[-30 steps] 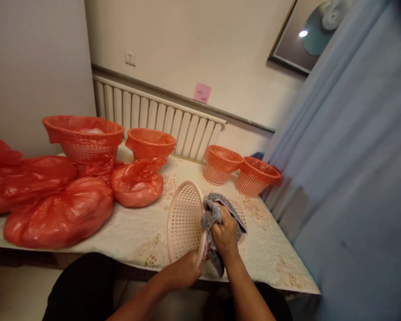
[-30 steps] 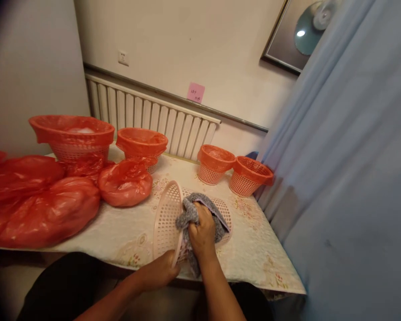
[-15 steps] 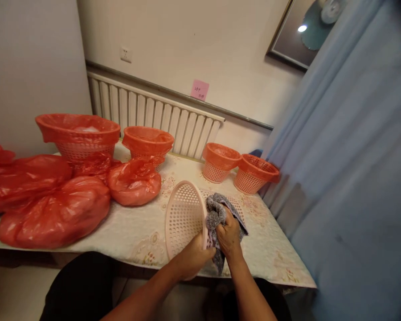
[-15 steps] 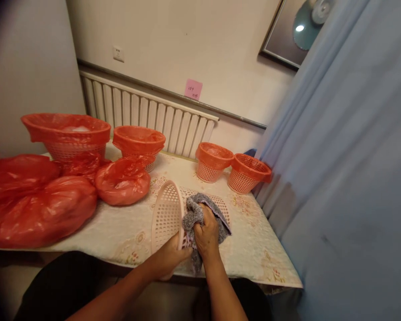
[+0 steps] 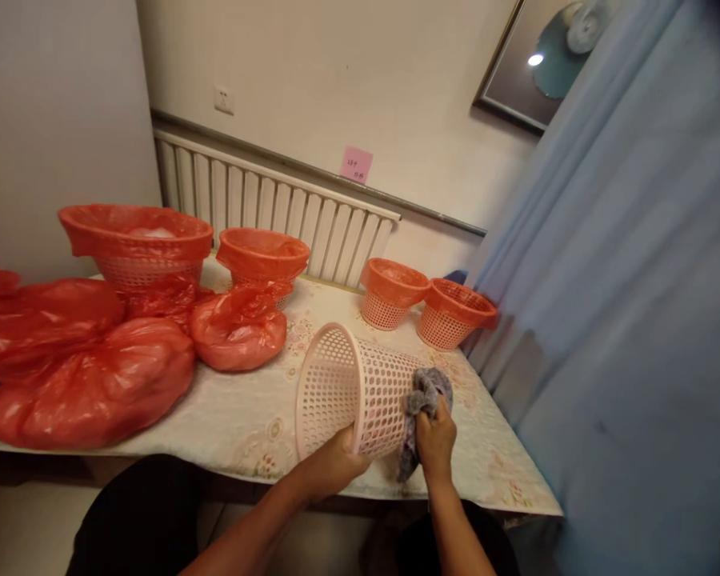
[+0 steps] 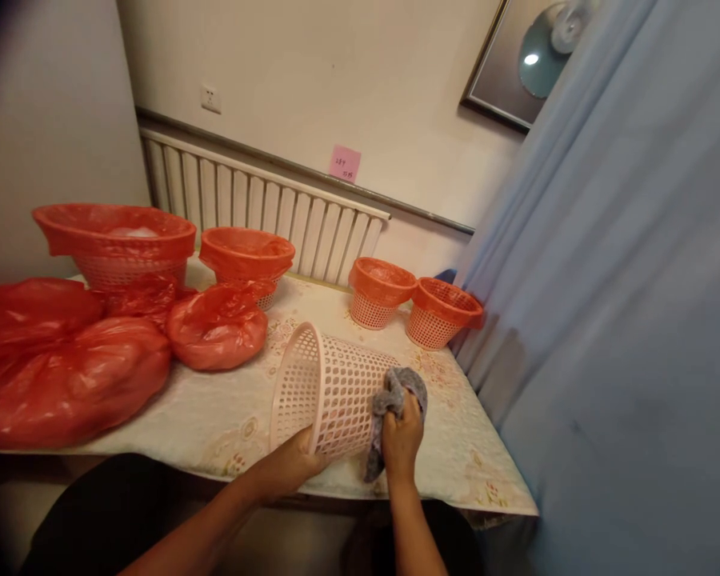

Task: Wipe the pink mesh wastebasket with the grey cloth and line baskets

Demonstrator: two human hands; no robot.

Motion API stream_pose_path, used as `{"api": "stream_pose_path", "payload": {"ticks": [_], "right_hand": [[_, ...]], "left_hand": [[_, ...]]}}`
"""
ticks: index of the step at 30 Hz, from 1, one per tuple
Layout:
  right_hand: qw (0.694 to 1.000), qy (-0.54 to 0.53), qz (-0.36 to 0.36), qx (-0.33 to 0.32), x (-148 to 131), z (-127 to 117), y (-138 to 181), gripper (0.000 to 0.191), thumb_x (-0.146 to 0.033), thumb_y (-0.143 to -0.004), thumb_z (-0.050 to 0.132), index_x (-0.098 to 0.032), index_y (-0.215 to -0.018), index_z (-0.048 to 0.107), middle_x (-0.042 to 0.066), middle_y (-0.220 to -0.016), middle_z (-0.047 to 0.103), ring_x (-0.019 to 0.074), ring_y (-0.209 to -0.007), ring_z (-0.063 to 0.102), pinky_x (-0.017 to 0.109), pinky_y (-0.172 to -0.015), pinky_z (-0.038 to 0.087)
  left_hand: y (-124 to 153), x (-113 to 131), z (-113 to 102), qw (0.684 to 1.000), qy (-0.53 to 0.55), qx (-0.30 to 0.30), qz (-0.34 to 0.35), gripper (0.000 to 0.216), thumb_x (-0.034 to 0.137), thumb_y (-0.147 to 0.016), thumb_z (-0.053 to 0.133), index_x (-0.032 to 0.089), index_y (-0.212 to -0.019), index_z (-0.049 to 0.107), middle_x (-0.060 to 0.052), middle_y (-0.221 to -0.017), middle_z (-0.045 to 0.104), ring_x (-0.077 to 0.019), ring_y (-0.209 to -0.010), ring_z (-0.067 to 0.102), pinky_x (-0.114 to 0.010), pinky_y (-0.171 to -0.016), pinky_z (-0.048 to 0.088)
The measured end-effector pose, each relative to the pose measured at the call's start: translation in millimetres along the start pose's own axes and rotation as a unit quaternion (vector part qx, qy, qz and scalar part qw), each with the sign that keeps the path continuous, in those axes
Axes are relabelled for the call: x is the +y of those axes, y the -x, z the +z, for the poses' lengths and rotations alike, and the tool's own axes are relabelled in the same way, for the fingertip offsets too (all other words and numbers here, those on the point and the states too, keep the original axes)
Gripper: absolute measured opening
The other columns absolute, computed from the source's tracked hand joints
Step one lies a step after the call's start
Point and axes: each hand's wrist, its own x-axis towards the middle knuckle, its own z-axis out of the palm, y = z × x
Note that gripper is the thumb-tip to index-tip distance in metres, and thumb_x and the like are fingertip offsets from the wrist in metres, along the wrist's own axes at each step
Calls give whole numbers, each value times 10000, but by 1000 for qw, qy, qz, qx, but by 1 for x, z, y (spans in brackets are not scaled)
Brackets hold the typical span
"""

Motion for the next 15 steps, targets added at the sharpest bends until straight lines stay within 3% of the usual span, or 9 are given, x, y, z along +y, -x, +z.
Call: {"api": "stream_pose_path", "payload": {"ticks": [3, 6, 9, 15], "right_hand": [[997, -53, -52, -28, -31, 8, 34, 479, -197, -731, 459, -182, -1177, 632, 95, -1188, 647, 261, -1147, 555, 442, -990, 418], [982, -110, -122, -90, -65, 12, 50, 453, -147, -757, 481, -219, -1177, 634, 70, -1205, 643, 246, -1171, 548, 439, -1007, 421], [968, -143, -168, -118, -91, 11, 41, 414, -111, -787, 478, -245, -1139, 650, 46, -1202, 645, 231, -1201, 525, 436, -1038, 403], [970, -135, -163, -120, -110, 16, -5, 488, -81, -746, 447, -232, -1162, 653, 45, -1208, 648, 215, -1193, 535, 409, -1065, 390]], "left_hand": [[0, -4, -6, 999, -35, -6, 1, 498, 119, -766, 572, 167, -1261, 602, -46, -1284, 649, -244, -1235, 527, -423, -1147, 308], [3, -7, -9, 997, -78, -23, 4, 406, 133, -758, 555, 146, -1149, 661, -33, -1148, 706, -248, -1114, 580, -393, -1063, 406], [7, -13, -11, 990, -135, -32, 1, 379, 115, -742, 521, 145, -1086, 677, -34, -1087, 719, -240, -1024, 593, -366, -1007, 438], [19, -28, -8, 984, -173, -43, -20, 546, 21, -687, 419, 150, -1181, 612, -32, -1122, 702, -210, -993, 599, -340, -987, 432]]}}
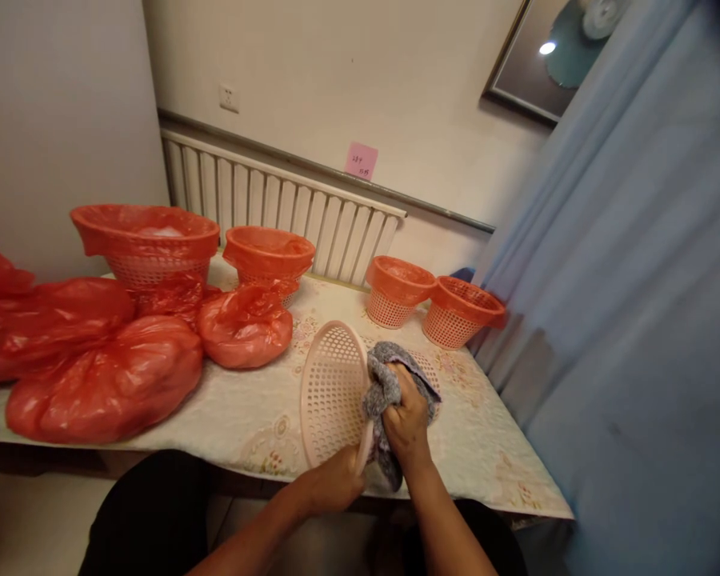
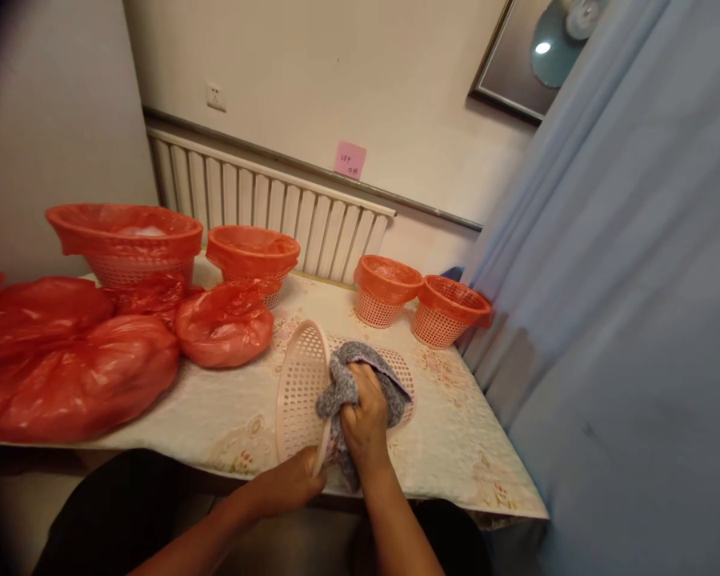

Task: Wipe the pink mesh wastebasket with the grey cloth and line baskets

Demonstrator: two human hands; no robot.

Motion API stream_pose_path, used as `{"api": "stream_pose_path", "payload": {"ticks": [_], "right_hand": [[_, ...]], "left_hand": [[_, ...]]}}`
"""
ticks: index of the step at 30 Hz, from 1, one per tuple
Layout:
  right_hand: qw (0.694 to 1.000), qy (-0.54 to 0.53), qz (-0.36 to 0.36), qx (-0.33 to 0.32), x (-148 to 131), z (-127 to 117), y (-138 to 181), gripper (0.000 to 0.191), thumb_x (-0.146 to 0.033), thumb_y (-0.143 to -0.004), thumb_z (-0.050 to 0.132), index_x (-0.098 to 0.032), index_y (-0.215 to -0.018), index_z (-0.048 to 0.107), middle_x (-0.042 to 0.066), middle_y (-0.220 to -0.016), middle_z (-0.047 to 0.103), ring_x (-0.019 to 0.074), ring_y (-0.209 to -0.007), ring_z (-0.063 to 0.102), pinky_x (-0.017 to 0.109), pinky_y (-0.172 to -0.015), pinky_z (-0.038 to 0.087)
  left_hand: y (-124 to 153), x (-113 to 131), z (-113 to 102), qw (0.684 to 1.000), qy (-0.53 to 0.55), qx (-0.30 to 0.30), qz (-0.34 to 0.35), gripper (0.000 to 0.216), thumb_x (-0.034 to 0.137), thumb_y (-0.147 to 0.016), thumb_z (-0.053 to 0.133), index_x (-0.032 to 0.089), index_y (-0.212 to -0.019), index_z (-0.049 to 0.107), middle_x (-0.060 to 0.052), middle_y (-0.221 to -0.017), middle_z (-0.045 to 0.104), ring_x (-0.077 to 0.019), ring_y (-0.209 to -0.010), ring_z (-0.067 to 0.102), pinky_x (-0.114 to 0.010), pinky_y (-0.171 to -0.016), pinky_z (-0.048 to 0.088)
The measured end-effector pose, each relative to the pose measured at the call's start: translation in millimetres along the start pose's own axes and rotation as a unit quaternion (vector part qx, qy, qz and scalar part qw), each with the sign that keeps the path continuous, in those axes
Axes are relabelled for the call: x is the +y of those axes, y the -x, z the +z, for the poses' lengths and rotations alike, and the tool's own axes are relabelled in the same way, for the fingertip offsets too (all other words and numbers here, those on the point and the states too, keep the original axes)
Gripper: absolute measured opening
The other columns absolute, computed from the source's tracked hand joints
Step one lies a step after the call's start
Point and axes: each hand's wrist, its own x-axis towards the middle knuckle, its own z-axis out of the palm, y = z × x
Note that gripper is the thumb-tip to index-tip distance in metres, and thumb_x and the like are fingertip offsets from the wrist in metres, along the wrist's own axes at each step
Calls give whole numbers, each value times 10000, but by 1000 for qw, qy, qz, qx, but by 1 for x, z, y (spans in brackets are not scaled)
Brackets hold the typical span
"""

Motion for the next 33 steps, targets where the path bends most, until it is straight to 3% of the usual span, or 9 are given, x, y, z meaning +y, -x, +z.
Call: {"api": "stream_pose_path", "payload": {"ticks": [6, 9, 14, 19, 24, 26, 29, 33], "right_hand": [[999, 12, 29, 13, 10, -3, -12, 502, -106, -730, 468, -221, -1182, 653, 48, -1181, 664, 210, -1131, 583, 376, -1025, 433], [1000, 11, 25, 13, 10, -3, -4, 519, -105, -723, 461, -226, -1192, 647, 45, -1183, 663, 209, -1131, 585, 377, -1022, 437], [999, 21, 24, -4, 19, -9, 1, 548, -102, -699, 444, -227, -1193, 644, 46, -1198, 655, 207, -1148, 575, 376, -1040, 417], [993, 82, 85, -12, 73, -31, -6, 461, -162, -695, 448, -219, -1082, 691, 50, -1097, 694, 221, -1045, 613, 359, -961, 447], [966, 151, 192, 85, 121, -55, 5, 362, -269, -711, 444, -160, -935, 707, 75, -802, 707, 239, -744, 623, 341, -723, 477], [963, 153, 196, 106, 120, -54, 18, 374, -274, -719, 445, -153, -968, 698, 85, -826, 711, 246, -756, 626, 343, -719, 474], [969, 126, 168, 133, 97, -38, 40, 417, -246, -711, 464, -156, -1054, 684, 102, -988, 713, 266, -925, 638, 377, -820, 483], [991, 58, 84, 89, 47, -11, 59, 475, -173, -711, 474, -184, -1150, 657, 92, -1185, 664, 262, -1117, 596, 430, -966, 454]], "left_hand": [[5, 0, 10, 1000, 2, 17, -26, 376, 65, -705, 458, 148, -1022, 642, -22, -989, 692, -212, -933, 589, -332, -927, 448], [-7, 4, 12, 996, 39, 51, -59, 380, 96, -693, 538, 142, -1063, 606, -26, -954, 678, -215, -888, 600, -343, -876, 475], [-27, 12, 13, 989, 112, 101, 0, 518, 69, -712, 553, 152, -1224, 556, -57, -1160, 658, -238, -1119, 557, -396, -1070, 370], [-23, 19, 12, 984, 163, 65, 31, 521, 94, -785, 536, 171, -1300, 551, -66, -1323, 613, -247, -1217, 537, -432, -1145, 308], [-17, 14, 8, 987, 145, 40, 51, 759, -20, -666, 473, 206, -1390, 481, -37, -1420, 543, -243, -1341, 441, -447, -1192, 214], [-16, 11, 6, 989, 139, 24, 55, 806, -34, -625, 450, 209, -1394, 480, -33, -1436, 528, -245, -1352, 428, -455, -1195, 197], [-16, 11, 3, 991, 126, 18, 45, 772, -20, -614, 450, 192, -1353, 526, -36, -1410, 554, -250, -1326, 453, -461, -1187, 212], [-16, 17, -1, 992, 117, 34, 21, 600, 42, -675, 502, 161, -1255, 602, -31, -1248, 666, -253, -1196, 543, -431, -1112, 347]]}}
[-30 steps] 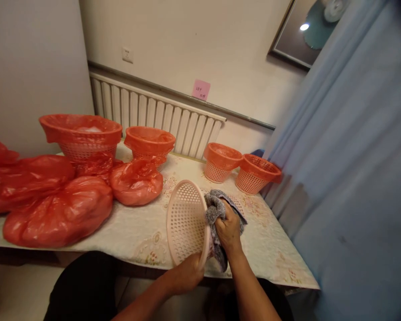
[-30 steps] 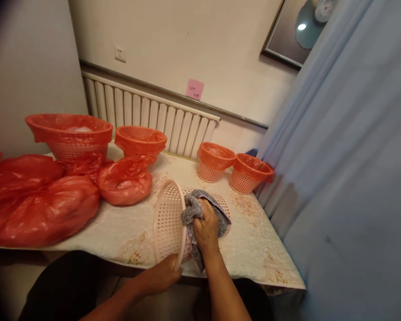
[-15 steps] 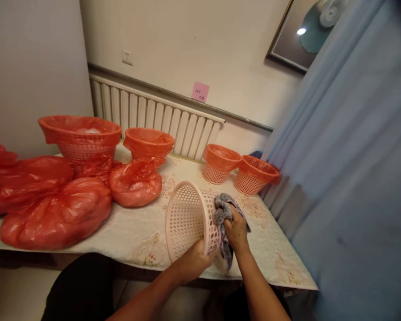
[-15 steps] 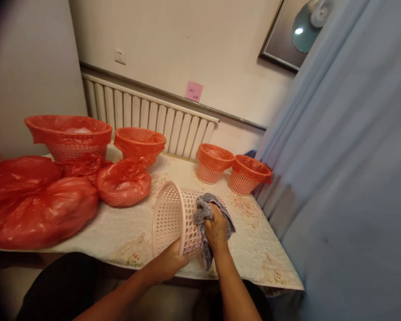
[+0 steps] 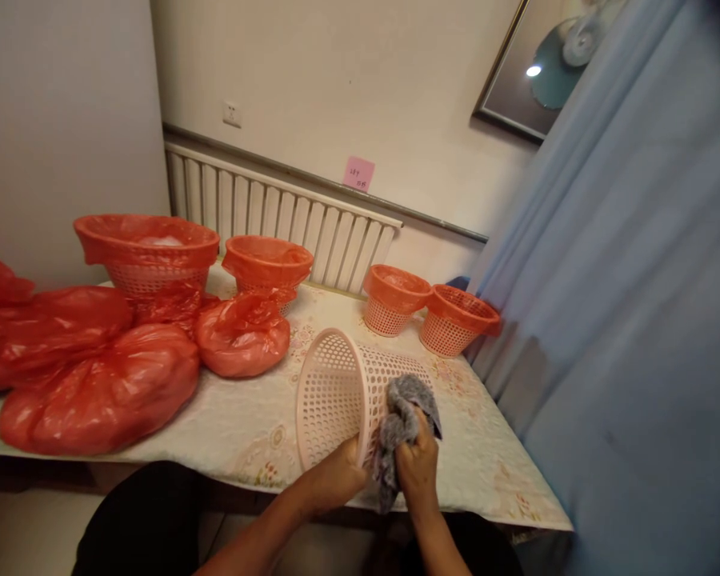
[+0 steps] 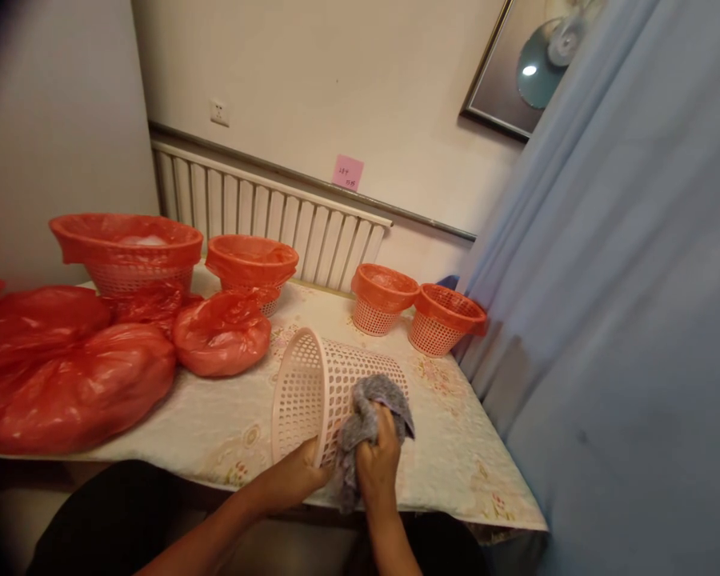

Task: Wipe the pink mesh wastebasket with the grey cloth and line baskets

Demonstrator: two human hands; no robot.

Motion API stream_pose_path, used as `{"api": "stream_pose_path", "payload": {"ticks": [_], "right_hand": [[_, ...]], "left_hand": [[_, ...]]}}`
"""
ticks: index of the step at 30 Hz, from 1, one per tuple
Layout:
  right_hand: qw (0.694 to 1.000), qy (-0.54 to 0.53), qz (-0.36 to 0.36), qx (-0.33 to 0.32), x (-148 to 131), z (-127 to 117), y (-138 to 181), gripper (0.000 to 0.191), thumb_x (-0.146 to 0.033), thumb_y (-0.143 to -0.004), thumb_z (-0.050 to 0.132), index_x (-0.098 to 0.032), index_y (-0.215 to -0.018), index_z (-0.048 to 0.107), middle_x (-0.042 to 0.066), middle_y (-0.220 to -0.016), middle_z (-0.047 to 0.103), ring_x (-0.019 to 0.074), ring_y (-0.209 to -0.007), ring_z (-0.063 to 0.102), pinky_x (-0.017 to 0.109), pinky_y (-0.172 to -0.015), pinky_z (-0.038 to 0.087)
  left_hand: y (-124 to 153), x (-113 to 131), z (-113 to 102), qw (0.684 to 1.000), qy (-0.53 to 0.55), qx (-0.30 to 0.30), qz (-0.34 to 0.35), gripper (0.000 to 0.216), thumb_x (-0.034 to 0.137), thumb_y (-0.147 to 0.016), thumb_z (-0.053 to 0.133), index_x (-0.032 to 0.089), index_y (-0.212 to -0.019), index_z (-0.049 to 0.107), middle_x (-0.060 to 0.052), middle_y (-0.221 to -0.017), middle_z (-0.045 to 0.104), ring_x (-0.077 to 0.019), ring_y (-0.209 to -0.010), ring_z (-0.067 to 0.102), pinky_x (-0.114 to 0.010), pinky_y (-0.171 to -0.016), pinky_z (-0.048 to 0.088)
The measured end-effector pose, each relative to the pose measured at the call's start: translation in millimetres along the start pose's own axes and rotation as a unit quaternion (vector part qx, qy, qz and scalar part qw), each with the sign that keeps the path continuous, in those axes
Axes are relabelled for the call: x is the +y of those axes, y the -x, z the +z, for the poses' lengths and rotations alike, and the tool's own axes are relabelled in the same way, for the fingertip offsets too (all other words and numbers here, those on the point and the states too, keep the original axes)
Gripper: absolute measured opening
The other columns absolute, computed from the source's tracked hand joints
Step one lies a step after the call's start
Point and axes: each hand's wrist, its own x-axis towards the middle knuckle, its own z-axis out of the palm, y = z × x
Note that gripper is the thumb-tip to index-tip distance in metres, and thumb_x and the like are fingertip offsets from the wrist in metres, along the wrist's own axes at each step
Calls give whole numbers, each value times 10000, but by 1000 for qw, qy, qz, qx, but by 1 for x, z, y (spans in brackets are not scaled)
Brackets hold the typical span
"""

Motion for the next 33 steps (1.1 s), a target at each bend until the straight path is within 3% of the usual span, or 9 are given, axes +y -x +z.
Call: {"api": "stream_pose_path", "payload": {"ticks": [4, 7, 10, 14, 20, 23, 25, 28, 33], "right_hand": [[992, -52, -90, -72, -40, 7, -3, 406, -131, -782, 485, -245, -1125, 670, 46, -1191, 665, 235, -1183, 563, 433, -1038, 414], [990, -59, -97, -78, -52, 11, -24, 439, -106, -771, 472, -246, -1140, 666, 38, -1172, 672, 223, -1174, 562, 423, -1063, 394], [993, -61, -71, -76, -51, 17, -49, 497, -93, -727, 463, -233, -1161, 660, 41, -1171, 669, 217, -1145, 571, 401, -1046, 407], [994, -68, -25, -88, -42, 23, -70, 488, -101, -718, 460, -217, -1145, 669, 42, -1083, 697, 205, -1034, 609, 364, -980, 444], [995, -56, -20, -81, -34, 23, -66, 505, -101, -701, 448, -211, -1144, 665, 39, -1123, 685, 195, -1034, 609, 345, -977, 442], [994, -54, -24, -86, -34, 24, -64, 505, -102, -692, 442, -216, -1130, 668, 36, -1138, 679, 194, -1066, 602, 346, -987, 436], [993, -54, -32, -98, -28, 24, -67, 513, -107, -692, 437, -219, -1139, 662, 36, -1158, 671, 194, -1090, 593, 351, -999, 429], [993, -41, -35, -107, -5, 22, -79, 495, -133, -686, 449, -220, -1119, 672, 33, -1137, 683, 200, -1078, 602, 351, -982, 438], [998, 41, 54, 0, 52, 7, -90, 326, -229, -693, 487, -184, -928, 709, 45, -817, 720, 225, -762, 638, 330, -745, 493]], "left_hand": [[3, -6, -2, 999, -41, -21, 15, 500, 65, -678, 526, 157, -1153, 651, -23, -1126, 707, -248, -1080, 587, -378, -1033, 415], [9, -19, -3, 995, -102, -21, 8, 489, 51, -683, 467, 164, -1121, 653, -21, -1110, 707, -244, -1034, 588, -382, -1019, 414], [15, -30, -3, 992, -122, -32, 5, 523, 23, -668, 422, 158, -1123, 643, -25, -1106, 707, -230, -1016, 598, -369, -1011, 421], [19, -34, -2, 990, -137, -9, 17, 508, 31, -750, 379, 168, -1177, 618, -44, -1182, 680, -225, -1165, 548, -393, -1107, 329], [5, -18, 3, 996, -81, 22, -39, 560, 49, -674, 541, 150, -1224, 567, -54, -1160, 686, -240, -1054, 607, -378, -996, 451], [-11, -6, 6, 996, -4, 83, -13, 600, 61, -698, 554, 134, -1292, 504, -79, -1231, 652, -247, -1160, 566, -389, -1067, 398], [-20, -2, 7, 993, 45, 105, 14, 613, 71, -729, 546, 150, -1332, 473, -80, -1306, 612, -248, -1240, 516, -411, -1117, 347], [-25, -3, 7, 992, 89, 87, 39, 617, 82, -761, 557, 174, -1363, 458, -79, -1364, 577, -254, -1278, 495, -440, -1143, 323], [-16, -5, 6, 994, 85, 51, 52, 742, -32, -657, 479, 192, -1365, 485, -48, -1411, 548, -245, -1344, 440, -457, -1202, 208]]}}
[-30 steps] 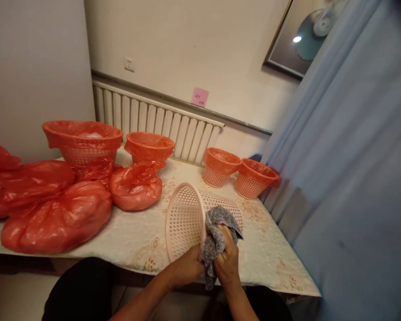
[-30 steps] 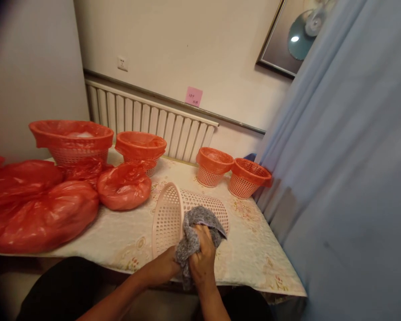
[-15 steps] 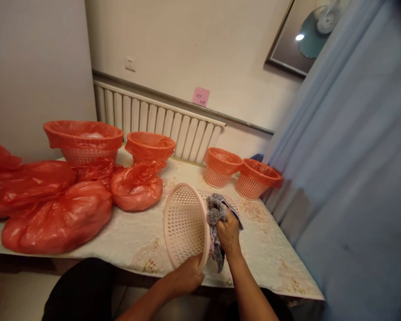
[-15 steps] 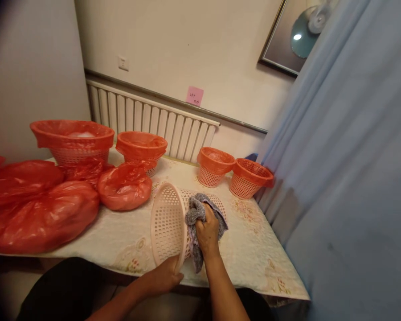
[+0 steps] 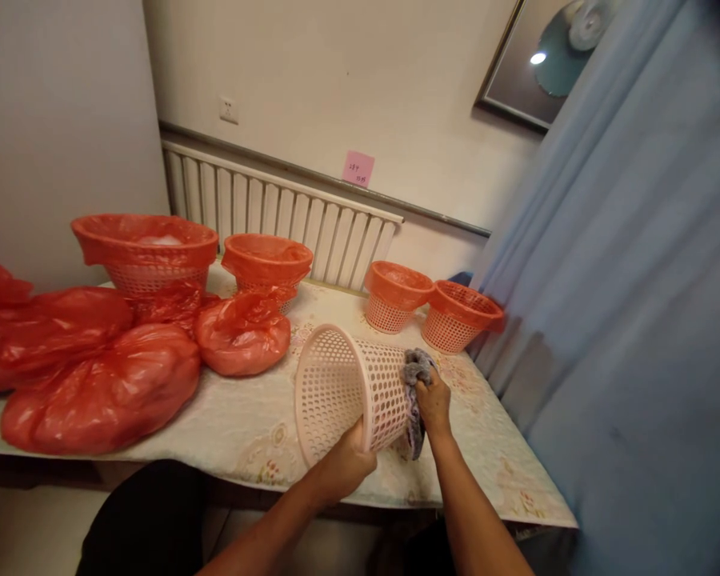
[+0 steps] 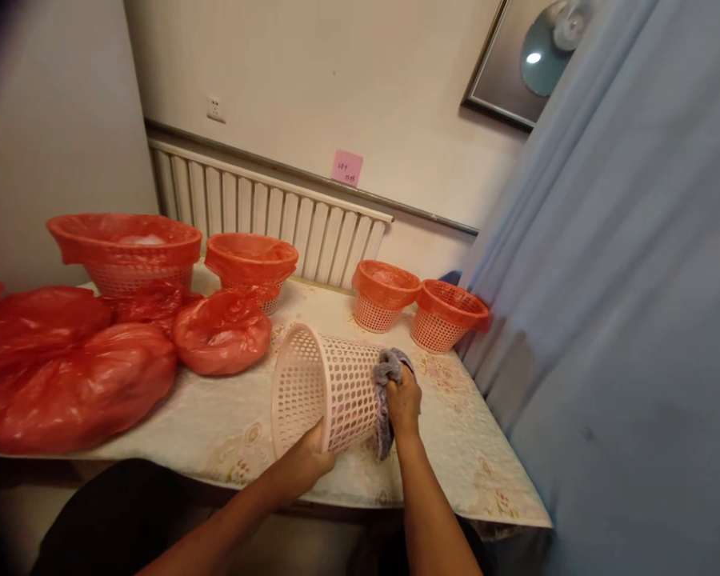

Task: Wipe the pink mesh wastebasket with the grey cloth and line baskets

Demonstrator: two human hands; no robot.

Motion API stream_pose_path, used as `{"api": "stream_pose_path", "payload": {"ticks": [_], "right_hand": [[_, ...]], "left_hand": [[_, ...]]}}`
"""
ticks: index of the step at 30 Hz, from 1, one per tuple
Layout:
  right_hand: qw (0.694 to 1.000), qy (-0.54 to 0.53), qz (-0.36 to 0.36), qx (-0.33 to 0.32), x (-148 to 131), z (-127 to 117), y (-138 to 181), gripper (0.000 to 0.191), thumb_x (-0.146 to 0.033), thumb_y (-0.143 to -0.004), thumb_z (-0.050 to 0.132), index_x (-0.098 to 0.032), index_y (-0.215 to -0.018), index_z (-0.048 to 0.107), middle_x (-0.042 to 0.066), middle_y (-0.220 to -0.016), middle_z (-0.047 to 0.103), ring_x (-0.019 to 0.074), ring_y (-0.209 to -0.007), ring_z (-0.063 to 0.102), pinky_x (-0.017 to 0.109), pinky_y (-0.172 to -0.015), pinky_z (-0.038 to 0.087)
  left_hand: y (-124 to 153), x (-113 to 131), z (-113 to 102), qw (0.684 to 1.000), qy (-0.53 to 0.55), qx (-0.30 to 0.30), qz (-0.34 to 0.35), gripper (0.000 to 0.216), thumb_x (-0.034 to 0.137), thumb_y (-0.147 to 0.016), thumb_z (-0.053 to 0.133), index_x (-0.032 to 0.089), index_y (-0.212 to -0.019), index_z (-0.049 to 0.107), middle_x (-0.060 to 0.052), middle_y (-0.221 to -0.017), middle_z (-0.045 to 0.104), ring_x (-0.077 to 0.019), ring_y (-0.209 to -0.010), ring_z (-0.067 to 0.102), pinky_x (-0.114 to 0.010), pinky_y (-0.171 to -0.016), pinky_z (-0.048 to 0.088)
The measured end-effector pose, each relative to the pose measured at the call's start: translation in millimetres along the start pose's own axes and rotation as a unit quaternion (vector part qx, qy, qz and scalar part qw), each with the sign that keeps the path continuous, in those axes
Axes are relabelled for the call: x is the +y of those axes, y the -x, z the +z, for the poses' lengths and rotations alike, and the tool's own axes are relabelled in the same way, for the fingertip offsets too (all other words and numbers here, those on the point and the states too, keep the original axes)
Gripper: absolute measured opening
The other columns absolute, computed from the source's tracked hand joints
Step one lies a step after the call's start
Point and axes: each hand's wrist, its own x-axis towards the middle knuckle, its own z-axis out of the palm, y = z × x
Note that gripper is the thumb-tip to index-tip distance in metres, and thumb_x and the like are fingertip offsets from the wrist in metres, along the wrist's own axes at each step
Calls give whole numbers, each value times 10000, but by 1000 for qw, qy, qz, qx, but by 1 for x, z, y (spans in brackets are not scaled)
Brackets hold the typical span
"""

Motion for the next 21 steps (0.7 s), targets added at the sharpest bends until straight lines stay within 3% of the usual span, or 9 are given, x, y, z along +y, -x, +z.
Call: {"api": "stream_pose_path", "payload": {"ticks": [2, 5, 9, 12, 16, 21], "right_hand": [[999, 16, 25, 33, 14, -5, 7, 296, -250, -713, 470, -167, -887, 694, 52, -749, 700, 226, -695, 616, 330, -696, 480], [997, 29, 40, 57, 13, -5, 36, 326, -265, -725, 465, -152, -940, 683, 86, -849, 705, 245, -789, 630, 356, -749, 479], [999, -5, 8, 44, -20, 2, 85, 446, -227, -702, 477, -151, -1101, 661, 116, -1075, 688, 277, -1026, 615, 429, -906, 462], [995, -68, -67, -15, -57, 2, 104, 419, -176, -743, 486, -208, -1123, 659, 78, -1142, 674, 247, -1094, 598, 417, -962, 452], [980, -106, -146, -82, -95, -3, 88, 357, -137, -793, 475, -248, -1061, 683, 40, -1126, 677, 222, -1141, 571, 404, -1027, 413], [987, -94, -98, -81, -102, 0, 43, 412, -131, -721, 458, -219, -1052, 686, 32, -1003, 698, 211, -1034, 604, 365, -988, 434]], "left_hand": [[5, 3, -2, 1000, -5, -20, -14, 825, -50, -594, 444, 203, -1379, 475, -37, -1415, 546, -246, -1364, 416, -472, -1208, 173], [9, 7, -7, 997, -17, -57, -41, 895, -40, -534, 428, 200, -1395, 463, -39, -1425, 536, -266, -1390, 371, -499, -1207, 133], [9, 8, -13, 996, -19, -71, -51, 819, 0, -555, 459, 179, -1353, 505, -30, -1344, 603, -270, -1317, 448, -491, -1181, 217], [11, 3, -15, 995, -43, -63, -58, 702, 38, -612, 512, 157, -1303, 544, -28, -1194, 684, -265, -1184, 540, -461, -1110, 342], [22, -6, -13, 988, -126, -61, -63, 608, 49, -635, 499, 180, -1219, 606, -13, -1083, 716, -248, -1077, 565, -397, -1037, 405], [40, -7, -8, 983, -138, -71, -96, 700, 14, -556, 419, 162, -1212, 612, -12, -1144, 692, -233, -1053, 581, -392, -1044, 395]]}}
